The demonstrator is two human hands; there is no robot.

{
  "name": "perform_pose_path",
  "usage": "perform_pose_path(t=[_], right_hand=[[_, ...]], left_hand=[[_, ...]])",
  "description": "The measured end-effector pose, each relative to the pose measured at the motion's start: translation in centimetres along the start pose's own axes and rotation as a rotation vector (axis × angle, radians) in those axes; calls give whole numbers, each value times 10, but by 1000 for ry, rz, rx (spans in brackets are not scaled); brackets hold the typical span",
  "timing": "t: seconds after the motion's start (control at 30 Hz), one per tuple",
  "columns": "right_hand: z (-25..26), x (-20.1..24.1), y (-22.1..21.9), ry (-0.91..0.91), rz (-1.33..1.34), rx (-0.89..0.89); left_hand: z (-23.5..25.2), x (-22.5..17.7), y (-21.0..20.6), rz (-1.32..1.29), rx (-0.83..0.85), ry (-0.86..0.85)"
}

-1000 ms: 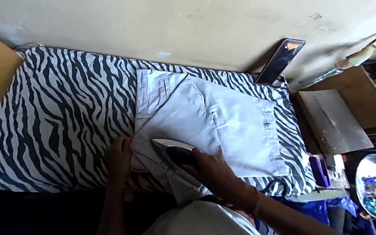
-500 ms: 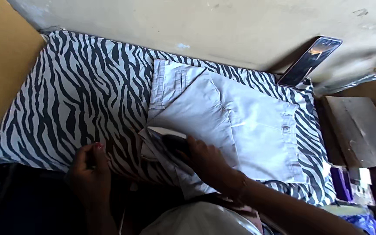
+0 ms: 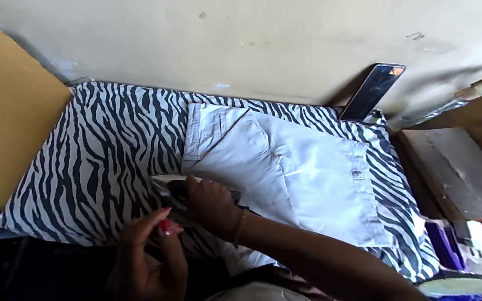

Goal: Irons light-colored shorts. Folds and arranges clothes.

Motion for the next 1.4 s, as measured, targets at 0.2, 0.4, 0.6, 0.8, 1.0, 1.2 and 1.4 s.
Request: perform_pose_path(t=[0.2, 0.4, 0.6, 0.8, 1.0, 1.2, 1.4], right_hand=[[-33, -86, 33, -160, -37, -144], [-27, -173, 93, -326, 6, -297], [-108, -150, 4, -106, -118, -465], [-151, -213, 14, -455, -24, -483], [-151, -178, -14, -381, 9, -403], [-120, -159, -7, -319, -25, -362], [-144, -198, 8, -325, -88, -383]], left_hand=[[-19, 20, -16, 104, 169, -4], [-86, 57, -49, 153, 675, 309], [-168, 44, -91, 83, 1137, 573], [-192, 41, -90, 3, 1026, 591], [-223, 41, -91, -120, 1116, 657], [-224, 37, -80, -104, 966, 566], [-248, 44, -78, -255, 811, 807]])
Point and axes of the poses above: each hand's wrist, its own z-axis towards the middle knuckle, its own y-axis out of the back of the hand, x = y × z, the point moved 9 cm from there along z, towards the middle knuckle, and after that the axes turned 9 degrees about z, right-handed, at the moved point
